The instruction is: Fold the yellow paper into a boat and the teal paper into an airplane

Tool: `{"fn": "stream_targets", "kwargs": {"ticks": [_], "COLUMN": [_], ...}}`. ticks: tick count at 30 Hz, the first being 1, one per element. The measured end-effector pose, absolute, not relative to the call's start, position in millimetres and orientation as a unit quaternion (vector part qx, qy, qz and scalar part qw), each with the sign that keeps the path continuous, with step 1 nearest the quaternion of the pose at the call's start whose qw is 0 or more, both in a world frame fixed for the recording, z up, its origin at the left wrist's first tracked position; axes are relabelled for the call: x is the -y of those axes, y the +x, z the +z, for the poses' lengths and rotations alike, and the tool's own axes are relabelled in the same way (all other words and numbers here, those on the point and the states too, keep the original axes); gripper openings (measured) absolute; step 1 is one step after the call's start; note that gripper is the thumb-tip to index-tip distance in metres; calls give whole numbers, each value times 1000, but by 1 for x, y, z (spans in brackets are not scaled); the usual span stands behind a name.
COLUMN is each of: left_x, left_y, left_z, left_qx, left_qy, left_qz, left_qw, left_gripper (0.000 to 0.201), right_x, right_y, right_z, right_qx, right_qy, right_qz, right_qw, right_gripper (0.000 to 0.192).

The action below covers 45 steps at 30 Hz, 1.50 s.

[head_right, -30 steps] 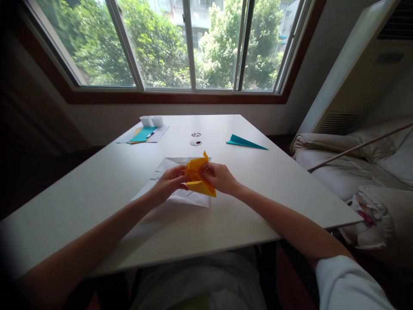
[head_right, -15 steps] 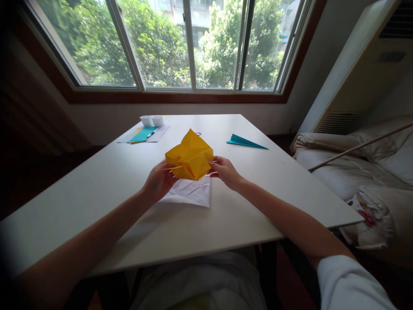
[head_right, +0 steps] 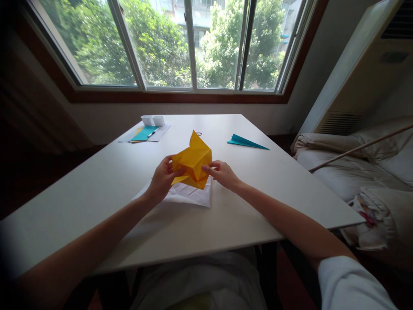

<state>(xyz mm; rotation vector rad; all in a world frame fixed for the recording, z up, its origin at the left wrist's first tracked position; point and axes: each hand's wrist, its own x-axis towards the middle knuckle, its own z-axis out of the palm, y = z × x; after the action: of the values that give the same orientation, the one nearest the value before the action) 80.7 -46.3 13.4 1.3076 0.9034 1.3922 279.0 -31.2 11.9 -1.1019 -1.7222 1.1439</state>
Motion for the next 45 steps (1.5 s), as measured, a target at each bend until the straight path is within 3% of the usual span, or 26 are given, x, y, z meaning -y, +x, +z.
{"fn": "stream_targets", "kwargs": {"ticks": [3, 9, 13, 16, 21, 24, 29, 32, 35, 38, 40, 45], "left_x": [45, 46, 44, 40, 38, 44, 52, 53, 54, 56, 58, 60], "left_y": [79, 74, 75, 75, 72, 73, 80, 80, 75, 71, 71, 74], "left_z": [11, 13, 16, 16, 15, 17, 15, 10, 9, 15, 21, 23], "left_qx": [-384, -434, -398, -382, -384, -387, -401, -412, -433, -388, -321, -315], "left_qy": [583, 561, 492, 421, 424, 485, 566, 620, 693, 803, 874, 869], "left_qz": [559, 575, 617, 620, 612, 580, 510, 515, 540, 445, 348, 301], "left_qw": [447, 407, 468, 541, 546, 527, 509, 425, 201, 80, 111, 236], "left_gripper": [45, 41, 42, 41, 44, 50, 51, 54, 55, 32, 12, 10], "right_x": [31, 24, 14, 7, 2, 6, 17, 18, 16, 15, 15, 18], "right_y": [280, 291, 303, 312, 324, 323, 309, 306, 308, 309, 309, 306], "right_z": [14, 21, 23, 20, 17, 20, 23, 20, 17, 17, 17, 19], "right_qx": [691, 583, 515, 512, 568, 587, 571, 556, 541, 531, 527, 532], "right_qy": [-429, -410, -430, -453, -440, -415, -357, -360, -383, -391, -392, -379], "right_qz": [430, 551, 601, 619, 645, 644, 680, 676, 660, 654, 653, 657], "right_qw": [391, 435, 434, 387, 260, 264, 290, 322, 354, 370, 376, 377], "right_gripper": [37, 24, 12, 9, 22, 34, 31, 30, 31, 31, 31, 30]}}
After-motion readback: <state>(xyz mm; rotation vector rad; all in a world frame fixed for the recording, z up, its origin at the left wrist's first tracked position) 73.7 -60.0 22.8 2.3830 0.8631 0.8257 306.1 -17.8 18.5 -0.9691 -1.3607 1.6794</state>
